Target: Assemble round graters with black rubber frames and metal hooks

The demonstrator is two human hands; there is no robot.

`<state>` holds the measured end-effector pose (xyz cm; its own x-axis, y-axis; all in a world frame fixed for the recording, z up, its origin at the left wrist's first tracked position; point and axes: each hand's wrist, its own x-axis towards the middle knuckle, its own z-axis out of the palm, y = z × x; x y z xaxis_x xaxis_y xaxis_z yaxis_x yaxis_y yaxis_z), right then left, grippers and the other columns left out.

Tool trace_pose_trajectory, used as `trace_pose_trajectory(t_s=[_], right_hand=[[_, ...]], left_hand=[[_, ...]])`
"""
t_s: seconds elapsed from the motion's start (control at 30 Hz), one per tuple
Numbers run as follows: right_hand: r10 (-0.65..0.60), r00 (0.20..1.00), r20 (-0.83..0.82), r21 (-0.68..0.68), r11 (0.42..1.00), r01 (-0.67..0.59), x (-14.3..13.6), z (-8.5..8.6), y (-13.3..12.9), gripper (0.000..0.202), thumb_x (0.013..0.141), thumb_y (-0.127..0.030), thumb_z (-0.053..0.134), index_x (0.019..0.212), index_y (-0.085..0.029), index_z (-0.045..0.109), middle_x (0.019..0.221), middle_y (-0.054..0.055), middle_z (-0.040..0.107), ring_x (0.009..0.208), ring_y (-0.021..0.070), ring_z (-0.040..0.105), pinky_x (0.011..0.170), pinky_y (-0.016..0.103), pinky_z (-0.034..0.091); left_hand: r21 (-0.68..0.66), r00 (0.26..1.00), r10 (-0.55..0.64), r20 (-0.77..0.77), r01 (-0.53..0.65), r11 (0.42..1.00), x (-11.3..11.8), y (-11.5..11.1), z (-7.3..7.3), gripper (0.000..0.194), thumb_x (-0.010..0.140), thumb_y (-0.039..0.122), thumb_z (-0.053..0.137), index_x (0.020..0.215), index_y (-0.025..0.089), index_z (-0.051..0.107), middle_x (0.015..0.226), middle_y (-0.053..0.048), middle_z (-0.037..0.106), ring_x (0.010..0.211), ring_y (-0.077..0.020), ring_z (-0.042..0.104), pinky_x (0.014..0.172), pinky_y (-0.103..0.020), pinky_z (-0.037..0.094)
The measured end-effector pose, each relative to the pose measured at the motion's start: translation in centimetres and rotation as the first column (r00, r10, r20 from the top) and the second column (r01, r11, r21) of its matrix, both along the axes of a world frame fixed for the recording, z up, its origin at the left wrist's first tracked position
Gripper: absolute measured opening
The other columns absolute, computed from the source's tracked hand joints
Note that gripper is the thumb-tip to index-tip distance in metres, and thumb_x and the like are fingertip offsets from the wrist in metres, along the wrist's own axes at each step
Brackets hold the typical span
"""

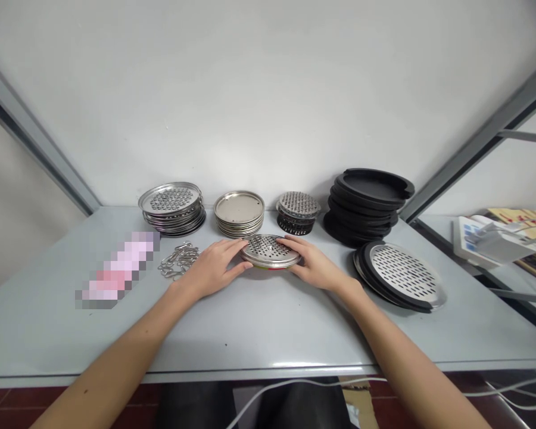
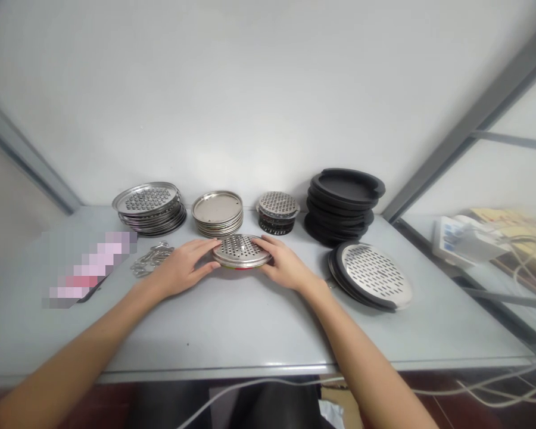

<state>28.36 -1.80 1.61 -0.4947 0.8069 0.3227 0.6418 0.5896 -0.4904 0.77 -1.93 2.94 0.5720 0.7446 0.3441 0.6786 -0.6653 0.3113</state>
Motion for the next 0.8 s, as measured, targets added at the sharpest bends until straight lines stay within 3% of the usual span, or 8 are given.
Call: trace_pose_trajectory(t_s=[0.23,0.4,0.8], right_hand=[[-0.012,1.000,0.018,-0.004,1.000,0.012,0.10,-0.10,0.06,0.055,0.082,-0.023,0.057,0.136,-0.018,0.048,0.138,0.015,0.049,0.126,0.0294,0.049,0.106,0.047,0.038],[-0.002,1.000,0.021,-0.015,1.000,0.002,0.07,-0.14,0.04,0.055,0.083,-0.024,0.056,0.137,-0.019,0.047,0.140,0.014,0.048,0.128,0.0292,0.047,0.107,0.047,0.037],[0.005,1.000,-0.016,0.007,1.000,-0.004,0.05,-0.01,0.11,0.053,0.082,-0.025,0.057,0.134,-0.022,0.051,0.134,0.011,0.055,0.120,0.0291,0.054,0.103,0.047,0.042]], left_hand=[[-0.005,1.000,-0.022,0.013,0.022,1.000,-0.10,0.00,-0.10,0.063,0.083,0.055,0.060,0.133,0.018,0.050,0.132,-0.011,0.056,0.121,-0.0267,0.052,0.103,-0.042,0.042],[0.034,0.999,-0.016,0.028,0.015,0.999,-0.23,0.37,-0.52,0.043,0.089,0.037,0.057,0.128,0.020,0.056,0.127,-0.009,0.061,0.116,-0.0242,0.056,0.101,-0.041,0.044],[0.008,0.999,-0.005,0.037,0.005,1.000,-0.32,0.41,-0.42,0.040,0.091,0.030,0.053,0.130,0.021,0.054,0.131,-0.008,0.059,0.119,-0.0244,0.055,0.103,-0.043,0.043]])
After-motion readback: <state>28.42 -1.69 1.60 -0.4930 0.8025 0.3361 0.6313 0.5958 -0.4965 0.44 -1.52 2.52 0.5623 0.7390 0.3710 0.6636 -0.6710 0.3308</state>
